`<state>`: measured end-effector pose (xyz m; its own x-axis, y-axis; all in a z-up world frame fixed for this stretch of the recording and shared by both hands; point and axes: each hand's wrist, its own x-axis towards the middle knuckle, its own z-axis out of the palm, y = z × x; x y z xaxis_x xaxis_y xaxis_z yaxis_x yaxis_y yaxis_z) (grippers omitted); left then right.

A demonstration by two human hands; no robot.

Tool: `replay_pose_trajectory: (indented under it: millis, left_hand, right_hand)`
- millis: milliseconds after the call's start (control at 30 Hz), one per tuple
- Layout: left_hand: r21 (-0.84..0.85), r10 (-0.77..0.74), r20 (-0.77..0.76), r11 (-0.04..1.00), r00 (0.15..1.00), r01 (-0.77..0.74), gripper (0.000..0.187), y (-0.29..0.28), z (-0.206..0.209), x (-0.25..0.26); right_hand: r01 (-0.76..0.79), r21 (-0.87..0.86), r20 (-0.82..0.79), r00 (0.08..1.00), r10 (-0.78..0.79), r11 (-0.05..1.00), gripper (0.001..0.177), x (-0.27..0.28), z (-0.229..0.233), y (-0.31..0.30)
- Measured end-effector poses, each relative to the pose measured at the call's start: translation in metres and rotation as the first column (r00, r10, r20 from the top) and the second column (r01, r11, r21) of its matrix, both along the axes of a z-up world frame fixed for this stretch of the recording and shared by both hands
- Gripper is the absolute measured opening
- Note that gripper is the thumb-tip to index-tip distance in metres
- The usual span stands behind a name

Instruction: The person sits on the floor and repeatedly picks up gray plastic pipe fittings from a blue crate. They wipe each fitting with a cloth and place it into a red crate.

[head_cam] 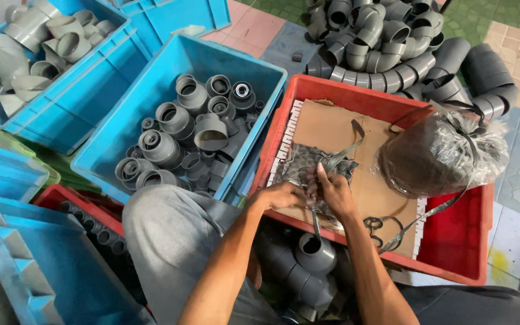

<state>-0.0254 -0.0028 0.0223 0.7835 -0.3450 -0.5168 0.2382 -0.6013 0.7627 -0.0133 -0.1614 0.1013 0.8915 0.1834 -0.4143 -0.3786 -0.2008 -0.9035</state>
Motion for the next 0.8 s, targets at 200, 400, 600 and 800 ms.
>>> replay_pose_trajectory:
  millis: [200,400,600,800]
  left_hand:
    - [-0.052,-0.006,-0.019,0.999,1.0,0.005,0.055,0.009,0.018,-0.002]
    - [-0.009,0.037,-0.003,0.999,0.999,-0.037,0.046,0.006,0.023,-0.003]
    - [0.096,-0.016,0.119,0.995,0.993,0.004,0.041,-0.003,0.028,0.001]
    - [0.102,-0.086,0.131,0.992,0.988,0.073,0.059,0.011,0.041,-0.001]
  right_hand:
    - [0.036,0.162,-0.044,0.999,-0.029,0.986,0.048,0.0,-0.011,-0.002]
    - [-0.049,0.173,0.012,0.999,0.048,0.984,0.036,0.003,-0.022,-0.004]
    - [0.003,-0.115,0.032,0.999,0.001,0.993,0.046,0.016,-0.042,-0.011]
    - [-0.018,-0.122,0.202,0.979,0.043,0.992,0.043,0.035,-0.063,-0.019]
